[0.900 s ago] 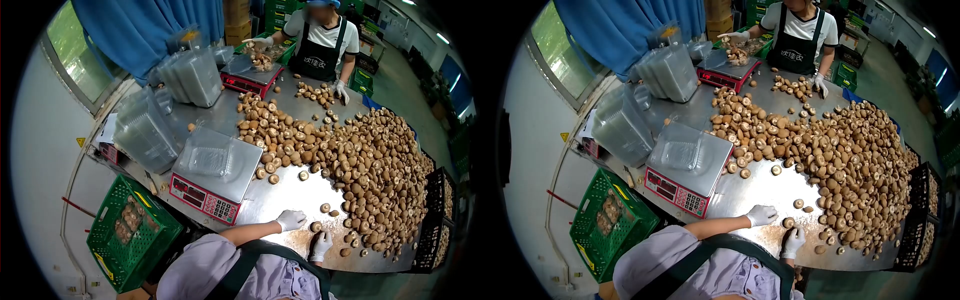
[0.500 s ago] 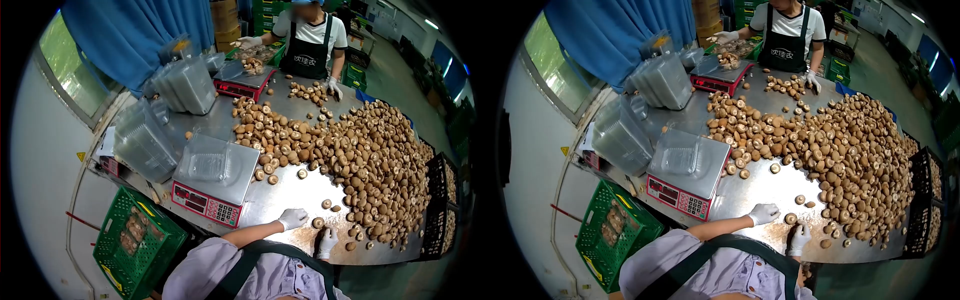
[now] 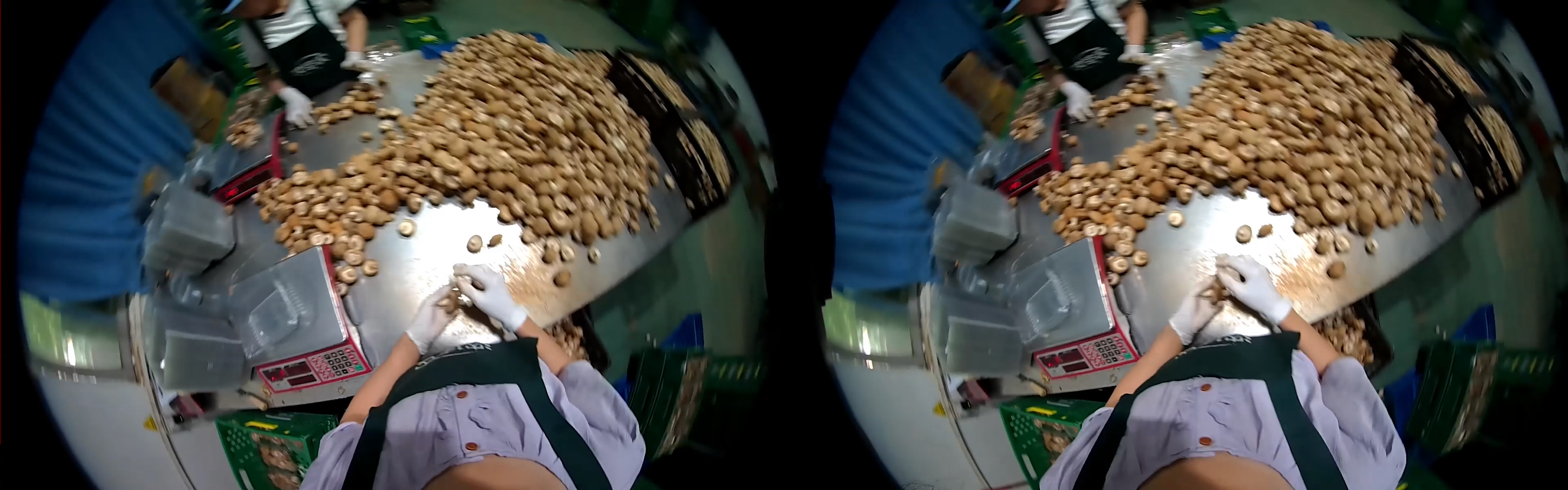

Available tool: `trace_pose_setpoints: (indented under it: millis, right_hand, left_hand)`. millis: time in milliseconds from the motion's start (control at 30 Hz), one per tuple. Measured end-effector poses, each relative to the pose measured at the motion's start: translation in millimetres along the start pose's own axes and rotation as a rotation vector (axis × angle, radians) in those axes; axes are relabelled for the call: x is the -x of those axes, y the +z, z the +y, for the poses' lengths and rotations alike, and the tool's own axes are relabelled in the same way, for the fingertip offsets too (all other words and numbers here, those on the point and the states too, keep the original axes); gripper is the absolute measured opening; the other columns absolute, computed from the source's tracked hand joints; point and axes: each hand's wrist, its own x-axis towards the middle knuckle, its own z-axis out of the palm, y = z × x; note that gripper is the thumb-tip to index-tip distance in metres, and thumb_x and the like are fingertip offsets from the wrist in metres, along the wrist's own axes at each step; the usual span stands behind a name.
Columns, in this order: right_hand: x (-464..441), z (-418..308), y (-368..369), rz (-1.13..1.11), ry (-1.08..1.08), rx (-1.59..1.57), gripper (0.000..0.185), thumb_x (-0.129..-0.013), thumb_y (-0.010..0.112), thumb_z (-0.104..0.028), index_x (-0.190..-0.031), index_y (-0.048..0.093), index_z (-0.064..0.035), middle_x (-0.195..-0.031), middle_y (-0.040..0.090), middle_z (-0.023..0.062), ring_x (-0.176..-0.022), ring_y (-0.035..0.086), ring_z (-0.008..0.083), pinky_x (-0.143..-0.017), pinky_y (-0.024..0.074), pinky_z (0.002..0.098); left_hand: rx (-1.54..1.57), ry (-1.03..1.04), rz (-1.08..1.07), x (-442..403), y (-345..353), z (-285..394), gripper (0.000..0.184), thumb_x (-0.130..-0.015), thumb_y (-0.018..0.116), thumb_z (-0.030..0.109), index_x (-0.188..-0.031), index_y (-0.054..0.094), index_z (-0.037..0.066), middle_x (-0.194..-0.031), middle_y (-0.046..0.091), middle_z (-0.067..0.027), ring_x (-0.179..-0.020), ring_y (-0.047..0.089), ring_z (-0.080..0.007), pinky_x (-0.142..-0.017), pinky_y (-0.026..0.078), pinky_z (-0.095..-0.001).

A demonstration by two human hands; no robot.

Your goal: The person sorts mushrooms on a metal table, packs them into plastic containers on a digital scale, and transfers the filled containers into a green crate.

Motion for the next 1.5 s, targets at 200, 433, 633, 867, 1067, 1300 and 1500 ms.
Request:
trace_pose_setpoints:
  millis: [200,433,633,867,1067,1300,1500]
  right_hand:
    - [2.0,48.8,-24.6,0.138,0.205,0.269,0.021,-0.082,0.059,-0.023,-0.097,0.067,-0.0118,-0.078,0.062,0.0175,-0.074,0.061,0.0321,-0.070,0.0500,0.0397]
    - [-21.6,76.7,-44.2,0.175,0.408,0.355,0.029,-0.080,0.058,-0.023,-0.105,0.064,-0.0093,-0.092,0.064,0.0202,-0.086,0.061,0.0357,-0.079,0.0491,0.0422]
    - [-34.3,71.7,-5.7,-0.105,0.091,0.393,0.052,-0.071,0.066,-0.019,-0.119,0.051,-0.0079,-0.118,0.053,0.0182,-0.105,0.050,0.0365,-0.093,0.0425,0.0417]
    - [-14.5,53.3,-10.1,-0.291,0.162,0.027,0.038,-0.083,0.059,-0.026,-0.117,0.060,-0.0091,-0.116,0.059,0.0168,-0.105,0.058,0.0300,-0.095,0.0446,0.0351]
    - [-39.2,95.9,-96.4,0.500,0.215,0.761,0.037,-0.077,0.060,-0.020,-0.112,0.058,-0.0072,-0.118,0.054,0.0170,-0.109,0.049,0.0331,-0.092,0.0390,0.0456]
    - [-22.2,91.2,-77.9,0.339,0.283,0.865,0.047,-0.075,0.065,-0.027,-0.119,0.051,-0.0158,-0.135,0.035,0.0244,-0.120,0.039,0.0414,-0.097,0.0379,0.0504]
    - [7.0,61.4,-23.2,0.079,0.155,0.448,0.043,-0.076,0.062,-0.024,-0.117,0.054,-0.0156,-0.113,0.047,0.0191,-0.096,0.051,0.0373,-0.084,0.0458,0.0426]
  left_hand:
    - [-0.010,-0.008,0.299,29.3,12.9,7.1,0.024,-0.081,0.053,0.016,-0.103,0.056,0.008,-0.085,0.055,-0.0049,-0.079,0.055,-0.0193,-0.073,0.047,-0.0341]
    - [0.095,0.050,0.239,23.7,5.4,11.0,0.023,-0.077,0.049,0.016,-0.096,0.057,0.007,-0.078,0.053,-0.0044,-0.073,0.052,-0.0191,-0.067,0.046,-0.0337]
    - [-0.082,-0.041,0.304,14.8,-4.2,9.1,0.026,-0.089,0.049,0.030,-0.100,0.058,0.009,-0.074,0.054,-0.0009,-0.062,0.052,-0.0160,-0.058,0.045,-0.0305]
    - [-0.201,-0.033,0.310,15.3,-7.2,9.1,0.035,-0.091,0.048,0.032,-0.117,0.054,0.010,-0.089,0.063,-0.0048,-0.062,0.054,-0.0137,-0.058,0.045,-0.0288]
    - [-0.267,-0.022,0.301,14.0,-2.9,8.6,0.036,-0.091,0.049,0.031,-0.119,0.054,0.009,-0.094,0.065,-0.0064,-0.061,0.055,-0.0144,-0.058,0.045,-0.0287]
    - [-0.290,-0.115,0.276,8.3,2.7,2.3,0.036,-0.093,0.044,0.027,-0.119,0.052,0.003,-0.099,0.064,-0.0123,-0.062,0.055,-0.0187,-0.059,0.047,-0.0304]
    - [-0.364,-0.145,0.226,9.3,11.4,0.7,0.037,-0.093,0.045,0.028,-0.120,0.052,0.004,-0.101,0.065,-0.0115,-0.066,0.058,-0.0186,-0.063,0.049,-0.0314]
